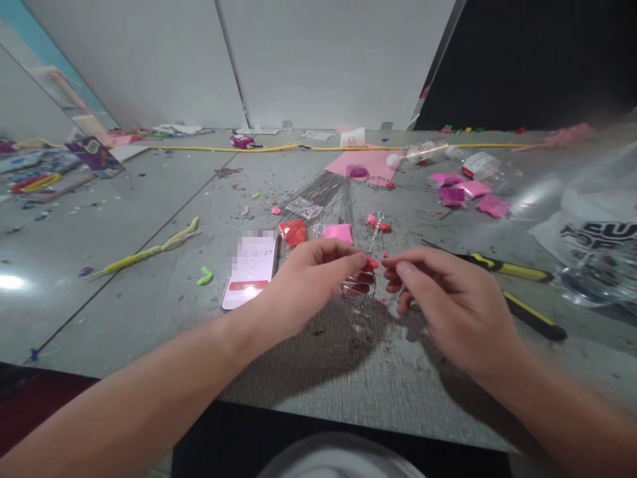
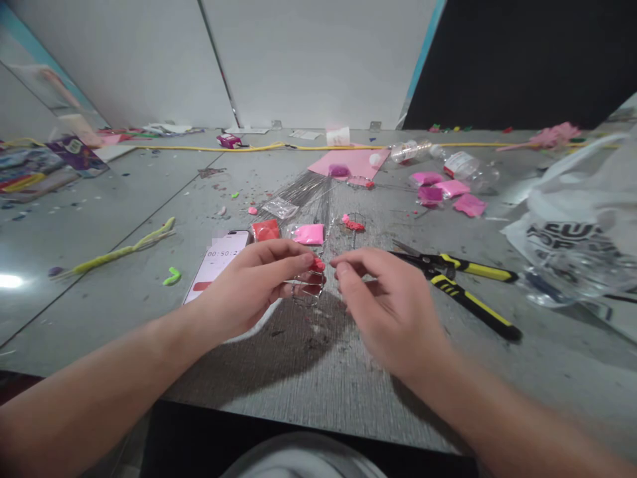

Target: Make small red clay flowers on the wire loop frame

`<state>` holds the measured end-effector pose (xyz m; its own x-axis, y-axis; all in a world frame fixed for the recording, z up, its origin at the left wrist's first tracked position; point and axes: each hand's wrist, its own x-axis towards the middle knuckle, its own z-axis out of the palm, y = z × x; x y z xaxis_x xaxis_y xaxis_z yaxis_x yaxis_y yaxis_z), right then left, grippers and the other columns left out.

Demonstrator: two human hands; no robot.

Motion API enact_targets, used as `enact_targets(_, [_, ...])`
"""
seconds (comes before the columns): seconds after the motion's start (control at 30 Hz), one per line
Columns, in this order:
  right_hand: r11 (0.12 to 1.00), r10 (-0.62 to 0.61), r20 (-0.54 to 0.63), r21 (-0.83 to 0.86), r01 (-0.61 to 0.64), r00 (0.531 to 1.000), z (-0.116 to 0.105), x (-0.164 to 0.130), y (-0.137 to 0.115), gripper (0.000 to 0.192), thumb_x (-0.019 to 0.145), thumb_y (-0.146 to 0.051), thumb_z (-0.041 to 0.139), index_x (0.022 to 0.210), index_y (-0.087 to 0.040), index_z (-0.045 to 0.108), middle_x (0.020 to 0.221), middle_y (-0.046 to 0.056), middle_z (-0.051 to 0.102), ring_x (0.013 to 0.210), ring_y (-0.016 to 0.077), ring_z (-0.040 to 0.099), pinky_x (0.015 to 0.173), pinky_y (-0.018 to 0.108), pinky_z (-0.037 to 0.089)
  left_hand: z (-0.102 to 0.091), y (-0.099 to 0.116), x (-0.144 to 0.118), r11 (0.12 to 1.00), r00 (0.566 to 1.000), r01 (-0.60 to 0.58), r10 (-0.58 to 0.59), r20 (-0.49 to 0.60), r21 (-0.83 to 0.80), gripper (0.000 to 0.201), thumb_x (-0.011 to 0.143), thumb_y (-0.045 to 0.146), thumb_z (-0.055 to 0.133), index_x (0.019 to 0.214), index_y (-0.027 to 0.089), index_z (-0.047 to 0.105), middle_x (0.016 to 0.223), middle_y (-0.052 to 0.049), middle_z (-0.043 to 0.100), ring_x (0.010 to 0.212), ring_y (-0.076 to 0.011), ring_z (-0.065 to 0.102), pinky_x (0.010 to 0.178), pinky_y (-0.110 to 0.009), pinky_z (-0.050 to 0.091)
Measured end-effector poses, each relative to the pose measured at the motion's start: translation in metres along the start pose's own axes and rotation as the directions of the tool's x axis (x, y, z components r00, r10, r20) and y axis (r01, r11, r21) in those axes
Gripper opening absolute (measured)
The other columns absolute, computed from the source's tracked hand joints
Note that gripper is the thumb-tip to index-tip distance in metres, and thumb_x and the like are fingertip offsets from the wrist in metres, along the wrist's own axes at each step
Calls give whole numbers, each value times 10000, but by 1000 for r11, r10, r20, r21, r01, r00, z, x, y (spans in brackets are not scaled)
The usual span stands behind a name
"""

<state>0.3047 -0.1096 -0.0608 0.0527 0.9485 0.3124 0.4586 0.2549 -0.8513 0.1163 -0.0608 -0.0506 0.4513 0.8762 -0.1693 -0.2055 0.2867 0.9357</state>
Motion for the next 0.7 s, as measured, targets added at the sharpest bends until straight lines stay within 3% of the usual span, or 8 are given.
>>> enact_targets(0.1, [964,176,10,199,-174,984,4,7,7,202,964,-384,638,950,-213,745,813,49,722,645,180,702,472,273,588,-2,0,3,997,997,72,-72,-14,-13,170,904,298,731,842,141,715,844,-33,700,757,-112,675,740,-257,560])
enact_targets(0.2, [892,294,16,355,-281,956,8,19,14,184,950,-383,651,1016,-215,681,851,60,730,719,204,725,478,278,602,-8,-3,8,982,988,139,-146,49,125,107,874,241,739,901,137,745,881,-52,719,808,-127,685,776,-267,552])
enact_targets(0.3, [869,361,-14,367,-331,932,8,29,23,274,907,-338,700,1148,-241,612,867,51,735,746,221,739,487,288,601,-14,-7,12,958,974,127,-170,151,257,166,787,129,770,953,130,754,922,-73,751,859,-148,700,834,-289,552])
enact_targets(0.4, [874,398,45,284,-394,916,7,36,33,323,869,-284,729,1162,-251,599,791,21,702,703,196,715,500,272,574,-16,-11,14,919,973,77,-154,172,386,225,766,92,738,987,133,739,954,-82,771,876,-172,720,851,-319,569])
enact_targets(0.47, [884,402,125,206,-420,907,7,38,40,274,856,-267,731,1107,-237,626,695,-8,659,584,160,656,492,270,543,-17,-11,14,823,979,-16,-102,176,568,288,772,142,745,1060,146,733,1013,-89,782,930,-204,734,853,-338,574])
enact_targets(0.57, [897,404,149,130,-423,902,8,41,49,187,847,-277,719,1005,-207,648,640,-6,646,495,142,593,455,273,492,-24,1,14,533,991,-131,53,122,836,371,826,279,717,1175,153,720,1031,-97,788,954,-238,737,837,-356,564])
enact_targets(0.63, [916,386,147,60,-398,911,11,43,54,173,834,-295,728,961,-201,657,642,0,650,495,140,587,451,268,467,-38,19,15,365,983,-81,184,13,927,443,855,343,675,1262,167,686,1014,-91,785,912,-240,732,796,-355,554])
enact_targets(0.7, [935,352,144,-19,-353,925,13,44,59,205,820,-310,739,980,-200,675,682,5,664,499,134,582,452,264,444,-61,43,16,266,961,-11,269,-64,964,545,840,400,684,1351,217,634,1080,-79,773,933,-235,726,803,-343,546])
